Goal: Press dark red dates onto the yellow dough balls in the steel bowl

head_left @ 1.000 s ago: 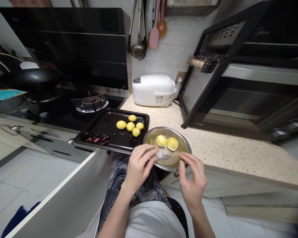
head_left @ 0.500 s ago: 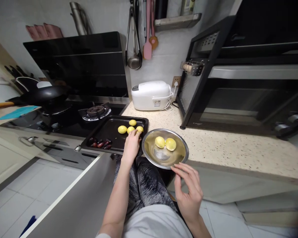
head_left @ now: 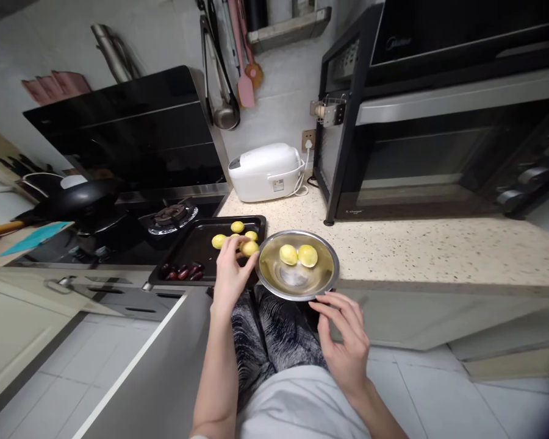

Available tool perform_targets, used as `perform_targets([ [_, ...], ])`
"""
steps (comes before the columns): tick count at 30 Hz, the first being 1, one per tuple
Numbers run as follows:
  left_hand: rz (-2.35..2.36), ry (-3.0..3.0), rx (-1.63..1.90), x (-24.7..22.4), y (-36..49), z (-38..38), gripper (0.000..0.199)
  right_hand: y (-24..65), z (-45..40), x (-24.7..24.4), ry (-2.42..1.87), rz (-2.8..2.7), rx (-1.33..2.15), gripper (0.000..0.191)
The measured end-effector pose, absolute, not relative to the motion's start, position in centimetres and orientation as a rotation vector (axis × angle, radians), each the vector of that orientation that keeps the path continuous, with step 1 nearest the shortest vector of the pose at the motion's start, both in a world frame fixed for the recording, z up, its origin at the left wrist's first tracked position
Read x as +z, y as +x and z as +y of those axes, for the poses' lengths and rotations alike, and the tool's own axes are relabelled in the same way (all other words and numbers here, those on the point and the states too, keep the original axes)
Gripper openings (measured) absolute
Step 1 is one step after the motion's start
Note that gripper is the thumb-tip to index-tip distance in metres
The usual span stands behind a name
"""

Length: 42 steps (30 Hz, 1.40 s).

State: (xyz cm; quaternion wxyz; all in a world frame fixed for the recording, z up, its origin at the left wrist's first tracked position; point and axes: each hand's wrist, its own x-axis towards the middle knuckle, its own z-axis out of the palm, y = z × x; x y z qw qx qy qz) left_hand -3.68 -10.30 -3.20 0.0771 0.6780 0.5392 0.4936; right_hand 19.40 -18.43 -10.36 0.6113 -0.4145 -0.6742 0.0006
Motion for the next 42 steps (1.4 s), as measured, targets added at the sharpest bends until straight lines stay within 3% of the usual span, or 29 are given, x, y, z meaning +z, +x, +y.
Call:
perform_targets([
  [4, 1.466, 2.293, 1.13, -1.9, -0.9, -11.0, 0.018, 19.1, -18.6, -10.2, -0.963, -1.546, 0.019, 0.031],
  [9, 1.662, 2.477, 0.675, -2.1, 0.5, -10.0, 0.027, 18.8, -18.9, -10.2, -0.96, -1.568, 0.052, 0.033],
  [16, 1.798, 2.556, 0.408, -1.7, 1.0, -9.0, 0.026, 18.7, -18.8, -10.3, -0.968, -1.561, 0.057, 0.032],
  [30, 1.849, 2.532, 0.565, -1.7, 0.7, -9.6, 0.033, 18.9, -18.5, -10.6, -0.941, -1.569, 0.044, 0.033],
  [38, 1.963, 2.313, 1.032, -1.4, -2.4, -8.3, 0.024, 18.9, -18.4, -10.8, -0.923, -1.567, 0.053, 0.034],
  [42, 2.196, 2.275, 0.852, -2.5, -5.3, -6.0, 0.032, 18.8, -18.3, -10.8, -0.918, -1.557, 0.058, 0.033],
])
